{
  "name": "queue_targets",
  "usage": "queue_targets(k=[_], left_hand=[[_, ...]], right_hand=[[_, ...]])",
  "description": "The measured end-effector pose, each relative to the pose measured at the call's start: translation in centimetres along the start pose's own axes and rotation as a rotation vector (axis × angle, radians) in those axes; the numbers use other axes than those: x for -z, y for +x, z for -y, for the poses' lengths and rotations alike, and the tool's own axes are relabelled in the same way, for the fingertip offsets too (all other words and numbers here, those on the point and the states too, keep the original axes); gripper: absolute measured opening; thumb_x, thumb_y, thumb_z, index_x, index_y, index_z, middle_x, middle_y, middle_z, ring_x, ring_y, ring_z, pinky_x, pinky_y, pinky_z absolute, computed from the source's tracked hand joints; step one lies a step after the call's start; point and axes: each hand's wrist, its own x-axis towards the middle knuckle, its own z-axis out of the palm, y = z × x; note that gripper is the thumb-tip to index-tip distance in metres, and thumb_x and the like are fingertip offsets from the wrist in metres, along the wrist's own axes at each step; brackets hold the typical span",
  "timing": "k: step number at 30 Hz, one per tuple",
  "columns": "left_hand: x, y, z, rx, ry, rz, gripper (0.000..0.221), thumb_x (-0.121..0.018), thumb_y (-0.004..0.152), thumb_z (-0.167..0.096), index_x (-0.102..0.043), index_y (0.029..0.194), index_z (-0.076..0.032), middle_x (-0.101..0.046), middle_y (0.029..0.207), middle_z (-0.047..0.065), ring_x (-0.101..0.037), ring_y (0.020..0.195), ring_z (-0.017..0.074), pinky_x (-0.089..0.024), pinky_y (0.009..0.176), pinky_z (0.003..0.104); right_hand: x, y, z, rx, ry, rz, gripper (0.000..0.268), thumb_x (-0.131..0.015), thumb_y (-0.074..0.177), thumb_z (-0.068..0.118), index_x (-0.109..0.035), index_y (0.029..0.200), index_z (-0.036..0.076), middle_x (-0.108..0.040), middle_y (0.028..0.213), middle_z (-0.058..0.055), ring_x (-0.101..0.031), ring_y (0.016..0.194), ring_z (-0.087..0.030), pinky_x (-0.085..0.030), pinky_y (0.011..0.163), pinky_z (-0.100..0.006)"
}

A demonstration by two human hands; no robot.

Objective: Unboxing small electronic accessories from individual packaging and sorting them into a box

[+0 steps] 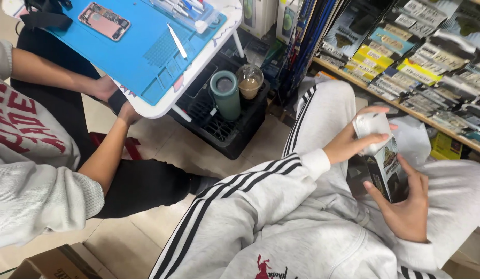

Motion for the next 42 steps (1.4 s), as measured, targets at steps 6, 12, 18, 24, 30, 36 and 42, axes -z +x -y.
queue_targets(k=[6,12,18,24,30,36,42], left_hand=[[-0.6,-0.7,0.6,-0.045,0.409,0.056,0.045,-0.066,0.098,-0.033,-0.056,0.142,-0.029,-0.052,0.157,0.002,-0.042,0.154,0.0182,-0.033,0.129,0.036],[-0.7,-1.4,1.3,-0.003,0.403,0.091,0.029,-0.049,0.113,-0.038,-0.066,0.133,-0.026,-0.055,0.156,0.003,-0.030,0.167,0.0190,-0.024,0.136,0.041],[-0.3,-0.6,2.3,0.144,0.224,-0.079,0.046,-0.053,0.100,-0.023,-0.048,0.146,-0.026,-0.051,0.152,0.007,-0.051,0.135,0.0207,-0.049,0.096,0.032],[-1.6,-0.6,0.4,0.033,0.264,0.119,0.047,-0.048,0.105,-0.029,-0.049,0.148,-0.012,-0.048,0.156,0.006,-0.040,0.147,0.0164,-0.027,0.125,0.031],[-1.8,-1.2,-0.3,0.032,0.314,0.090,0.046,-0.040,0.110,-0.028,-0.047,0.152,-0.013,-0.042,0.159,0.016,-0.034,0.151,0.0298,-0.027,0.125,0.042],[-2.4,-2.6,-2.5,0.066,0.308,0.095,0.044,-0.037,0.114,-0.023,-0.045,0.157,-0.016,-0.045,0.158,0.015,-0.037,0.149,0.0300,-0.032,0.124,0.047],[-4.0,-2.8,-5.0,0.079,0.204,0.106,0.048,-0.036,0.110,-0.016,-0.045,0.158,-0.016,-0.051,0.150,0.012,-0.046,0.134,0.0192,-0.045,0.112,0.041]], right_hand=[[-0.4,-0.1,-1.5,0.083,-0.137,-0.140,0.085,-0.085,0.077,0.017,-0.055,0.152,-0.008,-0.060,0.137,-0.027,-0.050,0.129,-0.040,-0.041,0.115,-0.049],[-0.4,-0.4,-2.0,0.054,-0.150,-0.160,0.086,-0.085,0.077,0.020,-0.055,0.153,-0.007,-0.061,0.134,-0.025,-0.049,0.130,-0.038,-0.042,0.114,-0.049],[-0.7,0.1,-2.4,0.105,-0.156,-0.199,0.087,-0.087,0.073,0.021,-0.056,0.150,-0.005,-0.059,0.130,-0.027,-0.054,0.124,-0.039,-0.044,0.112,-0.048],[-0.8,0.4,-4.0,0.112,-0.296,-0.242,0.089,-0.086,0.071,0.042,-0.057,0.147,0.008,-0.059,0.123,-0.020,-0.055,0.117,-0.037,-0.042,0.105,-0.046],[-1.1,-0.2,-3.8,-0.003,-0.374,-0.256,0.089,-0.088,0.068,0.047,-0.058,0.147,0.019,-0.055,0.127,-0.016,-0.056,0.113,-0.038,-0.043,0.095,-0.049],[-1.5,-0.4,-3.3,0.036,-0.351,-0.293,0.091,-0.092,0.065,0.045,-0.061,0.147,0.018,-0.054,0.128,-0.016,-0.054,0.106,-0.038,-0.041,0.090,-0.047],[-1.3,0.0,-2.7,0.034,-0.363,-0.325,0.090,-0.091,0.066,0.044,-0.060,0.147,0.017,-0.053,0.129,-0.014,-0.051,0.107,-0.036,-0.037,0.092,-0.045]])
